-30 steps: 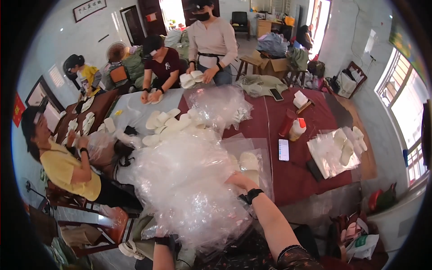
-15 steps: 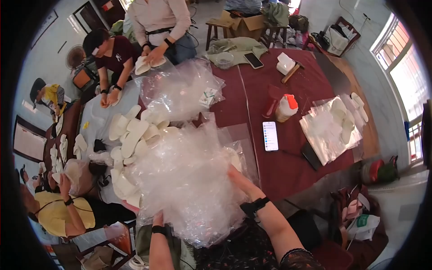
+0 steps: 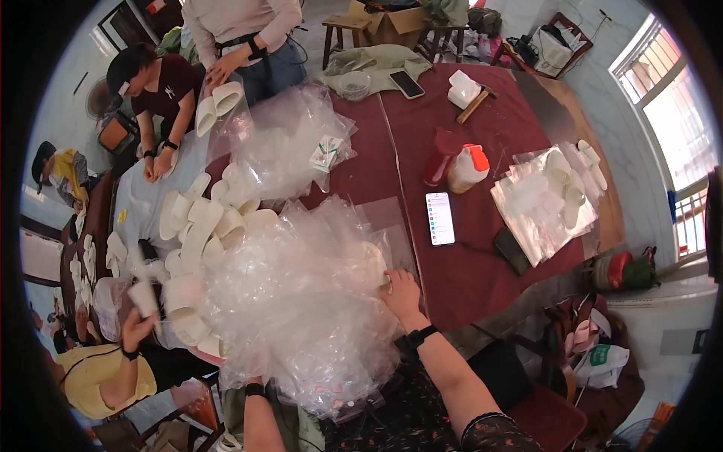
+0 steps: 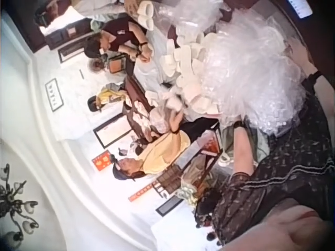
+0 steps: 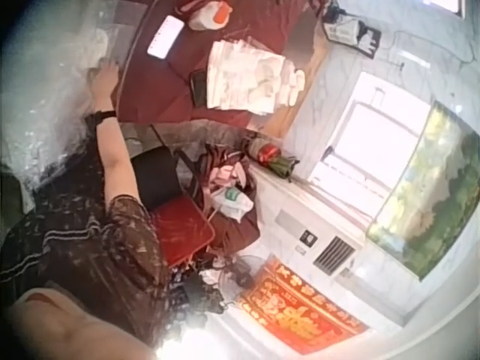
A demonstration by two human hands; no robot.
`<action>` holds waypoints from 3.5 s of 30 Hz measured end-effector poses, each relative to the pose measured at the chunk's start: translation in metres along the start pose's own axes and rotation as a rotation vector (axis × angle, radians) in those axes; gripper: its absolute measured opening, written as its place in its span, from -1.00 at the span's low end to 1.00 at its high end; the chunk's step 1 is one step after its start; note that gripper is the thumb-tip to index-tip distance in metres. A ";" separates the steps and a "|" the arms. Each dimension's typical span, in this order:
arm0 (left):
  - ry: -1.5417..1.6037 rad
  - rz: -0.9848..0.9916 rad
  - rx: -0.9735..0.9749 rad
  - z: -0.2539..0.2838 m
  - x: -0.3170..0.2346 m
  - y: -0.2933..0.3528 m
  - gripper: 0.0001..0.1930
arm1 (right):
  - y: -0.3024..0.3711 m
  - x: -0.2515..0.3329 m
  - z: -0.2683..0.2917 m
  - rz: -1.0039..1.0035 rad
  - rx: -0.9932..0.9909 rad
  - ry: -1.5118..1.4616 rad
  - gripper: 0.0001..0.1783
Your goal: Packing finished slippers and sandals into plastic bags and larger sacks in a shoe manufacturing facility finishing area.
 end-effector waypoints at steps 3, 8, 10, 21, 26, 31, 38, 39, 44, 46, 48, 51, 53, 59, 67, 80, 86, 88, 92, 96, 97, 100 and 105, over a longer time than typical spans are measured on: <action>0.003 0.003 -0.012 -0.004 -0.005 -0.008 -0.59 | 0.001 0.009 -0.002 0.078 -0.106 -0.009 -0.58; -0.001 -0.019 -0.039 -0.011 -0.023 -0.020 -0.58 | 0.001 0.017 -0.001 0.255 -0.227 0.023 -0.75; -0.002 -0.019 -0.059 -0.010 -0.027 -0.017 -0.58 | 0.007 0.021 0.009 0.216 -0.204 -0.103 -0.76; 0.063 -0.078 -0.164 -0.049 -0.123 -0.103 -0.57 | 0.035 -0.002 0.156 0.117 -0.408 -0.070 -0.86; -1.267 -0.218 -0.050 -0.067 -0.195 -0.110 -0.46 | 0.062 -0.040 0.218 0.072 -0.616 -0.062 -0.89; -1.400 -0.236 -0.135 -0.031 -0.150 -0.083 -0.43 | 0.085 -0.008 0.262 0.174 -0.627 -0.141 -0.89; -0.814 -0.231 -0.233 -0.044 -0.191 -0.107 -0.48 | 0.111 0.038 0.322 0.292 -0.656 -0.274 -0.88; -0.700 -0.207 -0.232 -0.037 -0.181 -0.104 -0.51 | 0.109 0.044 0.323 0.304 -0.653 -0.343 -0.87; 0.488 0.079 -0.105 -0.053 -0.220 -0.114 -0.56 | 0.109 0.075 0.334 0.286 -0.714 -0.561 -0.87; 0.191 -0.034 -0.160 -0.041 -0.226 -0.103 -0.53 | 0.091 0.091 0.305 0.272 -0.652 -0.861 -0.88; -0.113 -0.146 -0.206 -0.033 -0.233 -0.095 -0.51 | 0.067 0.087 0.265 0.227 -0.526 -0.659 -0.89; -0.590 -0.289 -0.263 -0.024 -0.238 -0.079 -0.46 | 0.025 0.105 0.172 0.046 -0.207 -0.502 -0.78; -0.758 -0.358 -0.261 -0.026 -0.263 -0.078 -0.45 | 0.006 0.074 0.101 0.088 -0.227 -0.620 -0.71; -0.312 0.060 -0.988 0.017 -0.342 0.007 -0.07 | -0.002 0.040 0.061 -0.058 -0.307 -0.430 -0.67; -0.817 -0.195 -0.398 -0.067 -0.412 -0.036 0.05 | -0.001 0.086 0.101 0.426 -0.131 -0.186 -0.54; -0.811 0.031 -0.302 -0.091 -0.377 -0.071 0.17 | -0.105 -0.114 0.197 -0.146 -0.216 0.543 0.47; -0.806 0.011 -0.318 -0.088 -0.394 -0.068 0.17 | -0.090 -0.151 0.198 -0.050 -0.172 0.389 -0.36; -0.792 0.010 -0.305 -0.084 -0.399 -0.064 0.17 | -0.076 -0.139 0.225 0.001 -0.296 0.164 -0.70; -0.802 -0.024 -0.273 -0.081 -0.412 -0.062 0.18 | -0.057 -0.149 0.265 -0.141 -0.220 -0.608 -0.76; -0.802 -0.002 -0.220 -0.071 -0.413 -0.048 0.19 | -0.030 -0.030 0.305 -0.276 -0.092 -1.063 -0.65; -0.796 -0.012 -0.230 -0.070 -0.412 -0.046 0.19 | -0.025 -0.011 0.311 -0.261 -0.096 -1.057 -0.65; -0.822 -0.106 -0.312 -0.063 -0.412 -0.033 0.19 | -0.014 0.038 0.299 -0.241 -0.146 -1.268 -0.62; -0.668 -0.425 -0.492 -0.043 -0.462 0.001 -0.13 | 0.006 0.115 0.205 -0.181 0.054 -1.162 -0.58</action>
Point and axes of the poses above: each hand's wrist, its own y-axis away from the middle knuckle, its own z-axis out of the back of the hand, x = y × z, the point moved 7 cm from there along -y, towards the middle knuckle, and after that the axes turned 7 degrees about -y, right-handed, at the moved point
